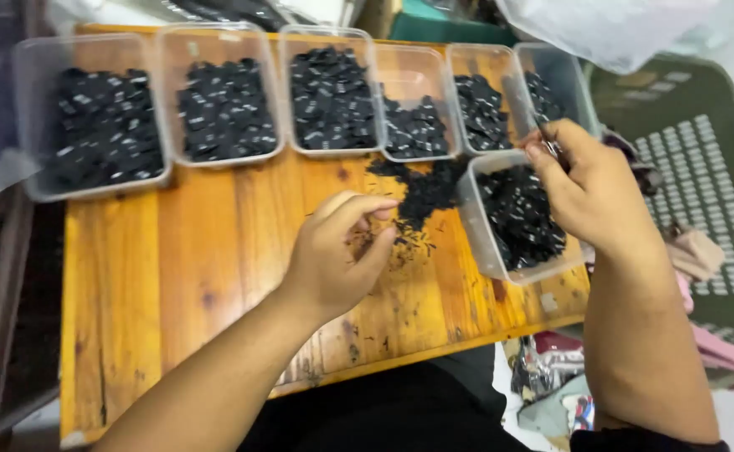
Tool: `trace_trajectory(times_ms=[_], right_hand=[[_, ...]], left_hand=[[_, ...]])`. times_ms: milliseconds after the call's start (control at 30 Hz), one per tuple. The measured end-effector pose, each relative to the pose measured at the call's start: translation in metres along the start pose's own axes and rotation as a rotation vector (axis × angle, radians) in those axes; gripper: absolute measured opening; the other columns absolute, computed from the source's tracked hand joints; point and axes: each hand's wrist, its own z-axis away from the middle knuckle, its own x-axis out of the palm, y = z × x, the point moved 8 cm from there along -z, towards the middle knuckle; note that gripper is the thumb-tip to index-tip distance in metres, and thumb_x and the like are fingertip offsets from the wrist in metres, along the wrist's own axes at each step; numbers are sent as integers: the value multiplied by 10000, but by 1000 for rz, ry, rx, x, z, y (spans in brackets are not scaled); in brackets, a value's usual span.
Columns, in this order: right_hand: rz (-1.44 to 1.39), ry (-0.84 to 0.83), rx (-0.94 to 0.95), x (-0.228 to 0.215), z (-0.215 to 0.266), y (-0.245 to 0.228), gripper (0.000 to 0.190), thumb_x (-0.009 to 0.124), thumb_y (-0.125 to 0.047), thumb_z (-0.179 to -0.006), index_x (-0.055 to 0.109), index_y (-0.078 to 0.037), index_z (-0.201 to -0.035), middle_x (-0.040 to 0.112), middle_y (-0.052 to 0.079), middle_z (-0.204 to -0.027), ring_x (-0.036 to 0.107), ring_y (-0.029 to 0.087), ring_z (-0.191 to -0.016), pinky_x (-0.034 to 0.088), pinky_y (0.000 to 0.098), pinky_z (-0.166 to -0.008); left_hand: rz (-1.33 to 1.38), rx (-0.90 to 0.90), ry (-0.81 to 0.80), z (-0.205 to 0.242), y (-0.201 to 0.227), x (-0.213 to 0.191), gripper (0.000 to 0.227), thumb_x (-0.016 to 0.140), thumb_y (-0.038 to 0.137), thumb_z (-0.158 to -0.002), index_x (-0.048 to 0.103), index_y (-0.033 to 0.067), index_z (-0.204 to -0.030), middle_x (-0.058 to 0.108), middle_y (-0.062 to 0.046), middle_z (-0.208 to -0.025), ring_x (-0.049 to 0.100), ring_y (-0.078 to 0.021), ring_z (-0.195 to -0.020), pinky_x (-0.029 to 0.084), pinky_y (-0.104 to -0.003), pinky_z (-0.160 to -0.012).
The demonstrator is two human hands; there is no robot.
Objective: Trimming excess threads from small black fabric labels using snips and sorting them into plastic containers.
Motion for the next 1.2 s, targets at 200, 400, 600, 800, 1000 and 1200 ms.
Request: trace_trajectory(times_ms=[200,400,600,800,1000,1200], right_hand=[[21,-62,-145,15,14,56,198,601,-206,-1051,714,-46,-1085,704,96,-1015,646,270,-922,469,395,-866],[60,-155,54,29,5,91,231,581,-119,-910,735,-124,-1082,780,24,-1015,644,240,-687,473,381,-727],[229,-51,80,22,0,112,213,555,-131,-970,688,-22,-1095,733,183,-919,668,386,-797,508,492,-745],[241,-119,42,44,-12,109,553,573,-90,-879,620,-78,-1430,757,256,-1018,711,433,-932,533,517,-918],[284,-237,131,50,-20,101,586,548,-90,-906,559,-157,-1488,740,258,-1100,697,433,-1014,536,529,-912],[322,-205,91,65,-35,119,376,573,-122,-934,673,-60,-1291,743,237,-1074,699,439,-958,559,529,-849]], left_hand=[[93,-166,-68,5,-2,15,232,677,59,-924,705,85,-1152,677,-44,-1016,609,-82,-754,510,-181,-597],[56,-168,-117,4,1,22,247,700,98,-920,710,82,-1167,683,-23,-999,562,-91,-734,473,-216,-615],[56,-161,-123,3,1,28,266,700,40,-895,708,55,-1161,672,-37,-951,554,-101,-741,475,-219,-639],[14,-131,-195,4,3,40,287,703,59,-883,707,57,-1170,698,-33,-960,588,-114,-781,497,-228,-655],[25,-78,-207,4,7,41,301,693,55,-891,693,28,-1191,707,-56,-988,633,-136,-844,551,-238,-735],[28,-49,-183,3,11,36,274,693,49,-894,692,21,-1167,704,-67,-991,643,-151,-851,559,-249,-741]])
